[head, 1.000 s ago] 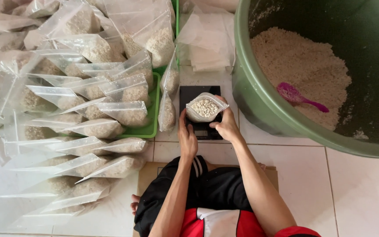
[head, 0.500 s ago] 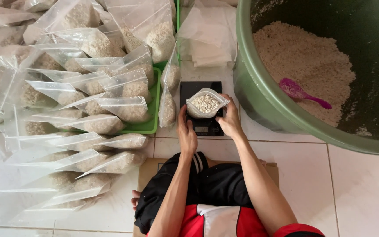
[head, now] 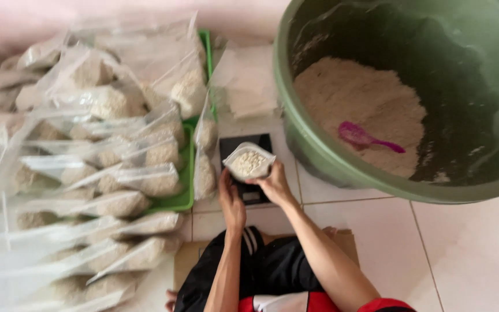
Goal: Scooping grains from a large container into plastic bags, weighing them on a digital scale, and organizing them into a tray.
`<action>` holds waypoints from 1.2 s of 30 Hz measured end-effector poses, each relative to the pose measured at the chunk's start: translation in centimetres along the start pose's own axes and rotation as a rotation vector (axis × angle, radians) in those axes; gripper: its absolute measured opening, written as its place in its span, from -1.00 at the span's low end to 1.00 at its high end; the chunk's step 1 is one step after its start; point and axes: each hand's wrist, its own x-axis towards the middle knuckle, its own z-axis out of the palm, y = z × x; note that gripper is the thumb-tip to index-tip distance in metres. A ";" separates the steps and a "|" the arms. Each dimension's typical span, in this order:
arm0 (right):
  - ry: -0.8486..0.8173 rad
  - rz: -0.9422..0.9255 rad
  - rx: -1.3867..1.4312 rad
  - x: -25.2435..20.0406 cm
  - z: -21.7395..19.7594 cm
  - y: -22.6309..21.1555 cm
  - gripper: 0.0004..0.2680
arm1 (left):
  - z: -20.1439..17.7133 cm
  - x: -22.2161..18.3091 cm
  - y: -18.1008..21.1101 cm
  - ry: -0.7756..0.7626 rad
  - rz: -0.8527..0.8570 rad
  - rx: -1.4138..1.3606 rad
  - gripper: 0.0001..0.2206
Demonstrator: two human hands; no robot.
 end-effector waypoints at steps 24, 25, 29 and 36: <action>0.096 -0.180 1.523 0.4 -0.8 -22.0 -0.92 | 0.0 0.1 0.8 0.055 -0.081 -0.006 -0.74; 0.099 -0.181 1.524 0.4 -0.8 -21.9 -0.92 | 0.1 0.1 0.7 0.053 -0.081 -0.005 -0.74; 0.116 -0.168 1.505 0.3 -0.6 -21.9 -0.90 | 0.0 0.2 0.7 0.065 -0.086 -0.003 -0.76; 0.066 -0.210 1.452 0.0 -0.7 -21.8 -0.89 | 0.1 0.2 0.5 0.050 -0.091 -0.033 -0.76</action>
